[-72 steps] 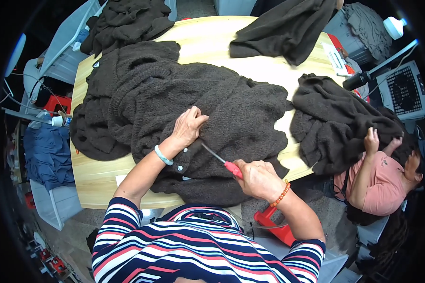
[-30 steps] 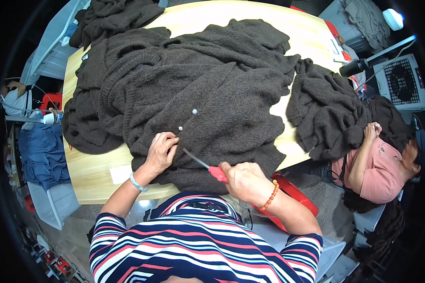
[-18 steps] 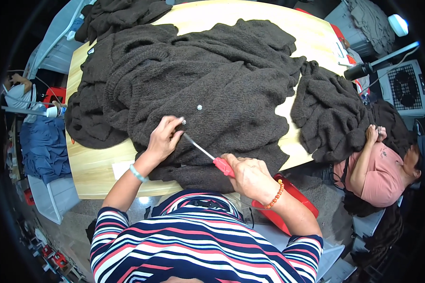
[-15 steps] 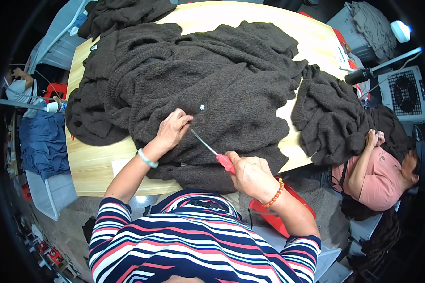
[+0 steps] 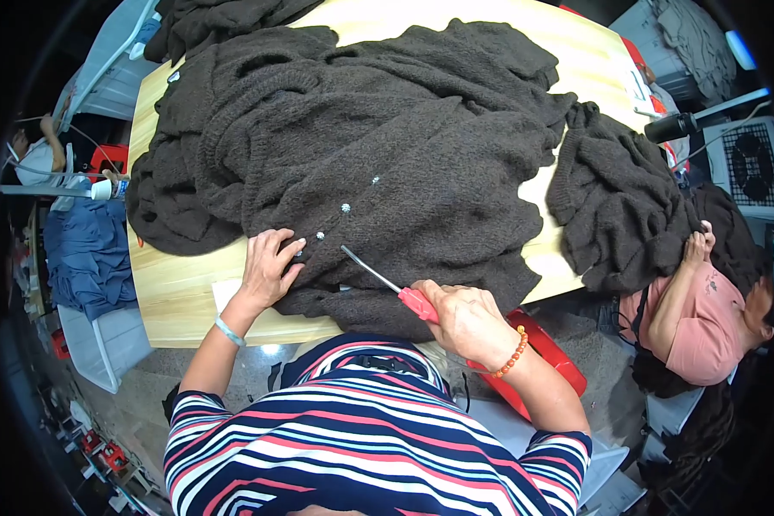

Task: Trimming loose threads and excess fabric from brown fleece garments using scissors.

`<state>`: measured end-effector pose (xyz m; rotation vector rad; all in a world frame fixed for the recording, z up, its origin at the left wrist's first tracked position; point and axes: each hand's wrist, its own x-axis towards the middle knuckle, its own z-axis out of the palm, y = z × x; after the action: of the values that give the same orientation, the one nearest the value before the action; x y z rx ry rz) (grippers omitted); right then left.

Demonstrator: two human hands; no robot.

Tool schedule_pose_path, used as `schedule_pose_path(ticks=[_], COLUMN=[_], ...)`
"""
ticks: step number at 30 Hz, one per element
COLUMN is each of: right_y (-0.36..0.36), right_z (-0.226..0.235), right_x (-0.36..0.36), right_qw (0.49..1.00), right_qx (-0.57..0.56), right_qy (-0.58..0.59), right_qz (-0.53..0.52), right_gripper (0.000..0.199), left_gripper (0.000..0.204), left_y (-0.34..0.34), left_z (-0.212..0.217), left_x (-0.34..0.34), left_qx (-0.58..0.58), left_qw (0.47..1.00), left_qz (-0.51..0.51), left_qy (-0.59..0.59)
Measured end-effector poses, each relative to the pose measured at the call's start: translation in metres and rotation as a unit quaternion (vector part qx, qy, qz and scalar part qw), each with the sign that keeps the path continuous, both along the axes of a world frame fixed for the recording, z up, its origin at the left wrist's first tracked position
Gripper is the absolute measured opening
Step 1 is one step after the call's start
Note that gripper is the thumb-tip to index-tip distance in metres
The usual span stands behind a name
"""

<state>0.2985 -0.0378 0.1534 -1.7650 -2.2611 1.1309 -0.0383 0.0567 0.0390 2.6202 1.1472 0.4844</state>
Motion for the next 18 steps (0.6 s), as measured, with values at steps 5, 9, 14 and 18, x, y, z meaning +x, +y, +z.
schedule_pose_path(ticks=[5,9,14,18], right_y=[0.004,0.005,0.015,0.01], right_z=[-0.004,-0.003,0.001,-0.001], right_x=[-0.019,-0.038,-0.041,-0.038], right_qw=[0.999,0.995,0.995,0.995], right_qx=[0.015,0.008,0.024,-0.038], right_qy=[-0.008,-0.034,-0.083,0.006], right_qz=[0.038,0.098,0.042,0.096], right_gripper=[0.041,0.039,0.034,0.037], left_gripper=[0.043,0.028,0.013,0.01], left_y=[0.0,0.004,0.004,0.02], left_z=[-0.023,-0.017,0.008,0.017], left_x=[0.002,0.012,0.027,0.032], left_qx=[0.021,-0.05,-0.149,-0.161], left_qw=[1.0,0.98,0.966,0.956], left_qz=[0.019,0.069,0.053,0.06], left_qy=[-0.011,-0.177,-0.206,-0.236])
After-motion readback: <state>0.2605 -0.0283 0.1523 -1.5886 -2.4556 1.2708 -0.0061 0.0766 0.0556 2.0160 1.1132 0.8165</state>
